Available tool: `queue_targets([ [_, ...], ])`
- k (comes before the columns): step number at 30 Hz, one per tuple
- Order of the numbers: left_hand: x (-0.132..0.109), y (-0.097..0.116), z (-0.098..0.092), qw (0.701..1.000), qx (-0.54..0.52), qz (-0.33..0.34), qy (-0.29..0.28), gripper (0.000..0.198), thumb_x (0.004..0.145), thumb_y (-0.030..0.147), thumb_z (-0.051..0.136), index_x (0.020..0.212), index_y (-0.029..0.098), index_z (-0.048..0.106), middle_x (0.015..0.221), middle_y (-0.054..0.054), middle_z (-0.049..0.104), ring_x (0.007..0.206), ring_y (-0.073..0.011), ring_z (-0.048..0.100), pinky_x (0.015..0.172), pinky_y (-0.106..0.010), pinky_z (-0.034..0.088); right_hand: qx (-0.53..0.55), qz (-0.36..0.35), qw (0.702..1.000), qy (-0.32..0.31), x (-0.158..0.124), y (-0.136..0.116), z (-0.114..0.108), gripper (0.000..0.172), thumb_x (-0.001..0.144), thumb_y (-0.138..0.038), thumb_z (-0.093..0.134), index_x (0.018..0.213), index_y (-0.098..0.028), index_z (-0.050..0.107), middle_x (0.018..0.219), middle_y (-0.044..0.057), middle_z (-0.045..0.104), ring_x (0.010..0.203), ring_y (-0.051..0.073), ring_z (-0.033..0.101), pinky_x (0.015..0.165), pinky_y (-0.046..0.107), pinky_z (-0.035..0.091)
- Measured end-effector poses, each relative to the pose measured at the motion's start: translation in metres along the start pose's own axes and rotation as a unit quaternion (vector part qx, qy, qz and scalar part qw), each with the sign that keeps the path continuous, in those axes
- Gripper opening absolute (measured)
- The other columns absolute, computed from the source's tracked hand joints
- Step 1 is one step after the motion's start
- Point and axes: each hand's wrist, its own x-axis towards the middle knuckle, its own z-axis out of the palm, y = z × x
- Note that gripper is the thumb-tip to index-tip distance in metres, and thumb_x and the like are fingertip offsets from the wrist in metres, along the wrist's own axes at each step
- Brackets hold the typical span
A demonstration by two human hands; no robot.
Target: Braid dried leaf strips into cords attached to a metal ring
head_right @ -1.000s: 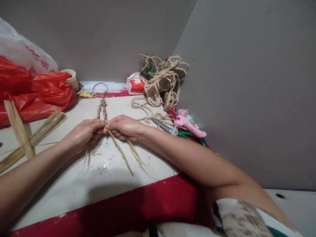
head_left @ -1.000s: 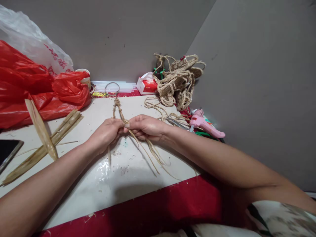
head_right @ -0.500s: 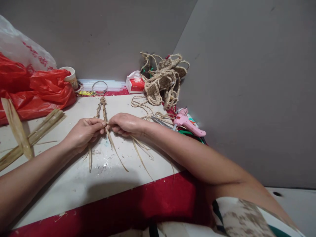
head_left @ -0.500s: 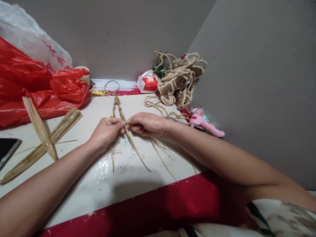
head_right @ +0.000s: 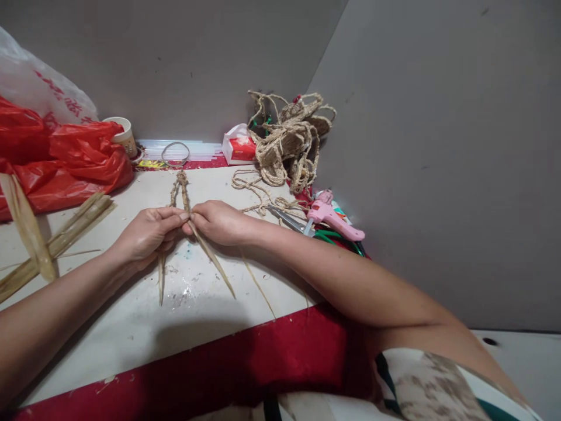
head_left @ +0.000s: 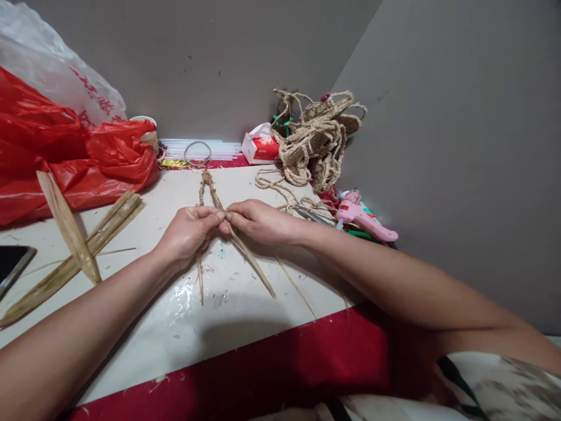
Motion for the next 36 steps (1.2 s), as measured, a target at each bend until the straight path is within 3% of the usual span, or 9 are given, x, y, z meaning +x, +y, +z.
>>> queue_targets([
  [5, 0.001, -0.004, 0.003, 0.998, 0.007, 0.032, 0.049, 0.017, 0.073, 0.022, 0.059, 0.059, 0.013, 0.060, 0.050, 0.001, 0.057, 0.036, -0.0032, 0.031, 0.038, -0.020, 0.021, 0.095, 0.039, 0.994, -0.042, -0.001, -0.003, -0.004, 0.024, 0.086, -0.017, 0.040, 0.069, -0.012, 0.056, 0.057, -0.003, 0.042, 0.052, 0.008, 0.035, 0.053, 0.021, 0.029],
  [9, 0.000, -0.005, 0.006, 0.992, 0.035, 0.081, 0.085, 0.019, 0.073, 0.018, 0.057, 0.055, 0.013, 0.058, 0.052, 0.000, 0.059, 0.044, -0.0056, 0.046, 0.048, -0.019, 0.036, 0.253, 0.106, 0.957, -0.095, -0.002, -0.002, -0.007, 0.024, 0.087, -0.020, 0.038, 0.077, -0.013, 0.059, 0.054, -0.005, 0.034, 0.043, 0.006, 0.026, 0.039, 0.021, 0.021],
  [14, 0.000, -0.007, 0.005, 0.986, 0.061, 0.116, 0.106, 0.015, 0.073, 0.022, 0.058, 0.061, 0.013, 0.060, 0.057, -0.002, 0.063, 0.054, -0.0102, 0.057, 0.057, -0.021, 0.042, 0.277, 0.153, 0.947, -0.059, -0.007, 0.002, -0.007, 0.016, 0.083, -0.018, 0.047, 0.074, -0.012, 0.058, 0.049, -0.006, 0.037, 0.038, 0.004, 0.027, 0.036, 0.019, 0.018],
  [18, 0.001, -0.010, 0.006, 0.987, 0.063, 0.123, 0.087, 0.017, 0.076, 0.023, 0.057, 0.062, 0.012, 0.059, 0.057, -0.002, 0.063, 0.053, -0.0098, 0.056, 0.056, -0.021, 0.043, 0.244, 0.133, 0.961, -0.018, -0.013, -0.007, -0.004, 0.019, 0.083, -0.016, 0.048, 0.069, -0.011, 0.060, 0.044, -0.005, 0.044, 0.036, 0.003, 0.033, 0.038, 0.018, 0.024],
  [21, 0.000, -0.011, 0.008, 0.987, 0.054, 0.121, 0.086, 0.017, 0.076, 0.021, 0.056, 0.061, 0.013, 0.057, 0.051, 0.000, 0.058, 0.045, -0.0072, 0.049, 0.047, -0.019, 0.038, 0.267, 0.144, 0.953, -0.002, -0.016, -0.019, 0.007, 0.024, 0.085, -0.013, 0.043, 0.066, -0.012, 0.057, 0.040, -0.005, 0.045, 0.032, 0.004, 0.035, 0.036, 0.018, 0.026],
  [26, -0.003, -0.012, 0.009, 0.993, 0.010, 0.099, 0.064, 0.021, 0.078, 0.023, 0.056, 0.060, 0.013, 0.053, 0.043, 0.004, 0.050, 0.036, -0.0032, 0.038, 0.039, -0.016, 0.030, 0.386, 0.172, 0.905, 0.053, -0.016, -0.027, 0.036, 0.026, 0.088, -0.014, 0.036, 0.066, -0.015, 0.050, 0.036, -0.006, 0.045, 0.026, 0.006, 0.035, 0.030, 0.017, 0.027],
  [31, -0.009, -0.008, 0.013, 0.996, -0.054, 0.071, 0.018, 0.017, 0.078, 0.024, 0.055, 0.065, 0.015, 0.050, 0.041, 0.004, 0.047, 0.033, -0.0082, 0.047, 0.035, -0.018, 0.033, 0.500, 0.204, 0.836, 0.099, -0.016, -0.030, 0.050, 0.026, 0.088, -0.017, 0.035, 0.068, -0.015, 0.050, 0.040, -0.004, 0.049, 0.027, 0.007, 0.042, 0.030, 0.017, 0.031],
  [34, -0.011, -0.006, 0.014, 0.995, -0.074, 0.051, -0.034, 0.014, 0.078, 0.025, 0.055, 0.068, 0.016, 0.049, 0.039, 0.003, 0.049, 0.032, -0.0150, 0.052, 0.034, -0.023, 0.037, 0.521, 0.206, 0.820, 0.116, -0.014, -0.032, 0.052, 0.026, 0.088, -0.015, 0.034, 0.067, -0.015, 0.049, 0.040, -0.004, 0.049, 0.027, 0.008, 0.042, 0.031, 0.018, 0.031],
  [36, -0.010, -0.005, 0.013, 0.995, -0.078, 0.045, -0.038, 0.010, 0.077, 0.023, 0.057, 0.072, 0.016, 0.051, 0.039, 0.005, 0.048, 0.031, -0.0161, 0.052, 0.033, -0.024, 0.037, 0.518, 0.204, 0.823, 0.109, -0.012, -0.033, 0.053, 0.026, 0.090, -0.016, 0.032, 0.069, -0.015, 0.048, 0.041, -0.004, 0.049, 0.029, 0.008, 0.044, 0.032, 0.018, 0.033],
])
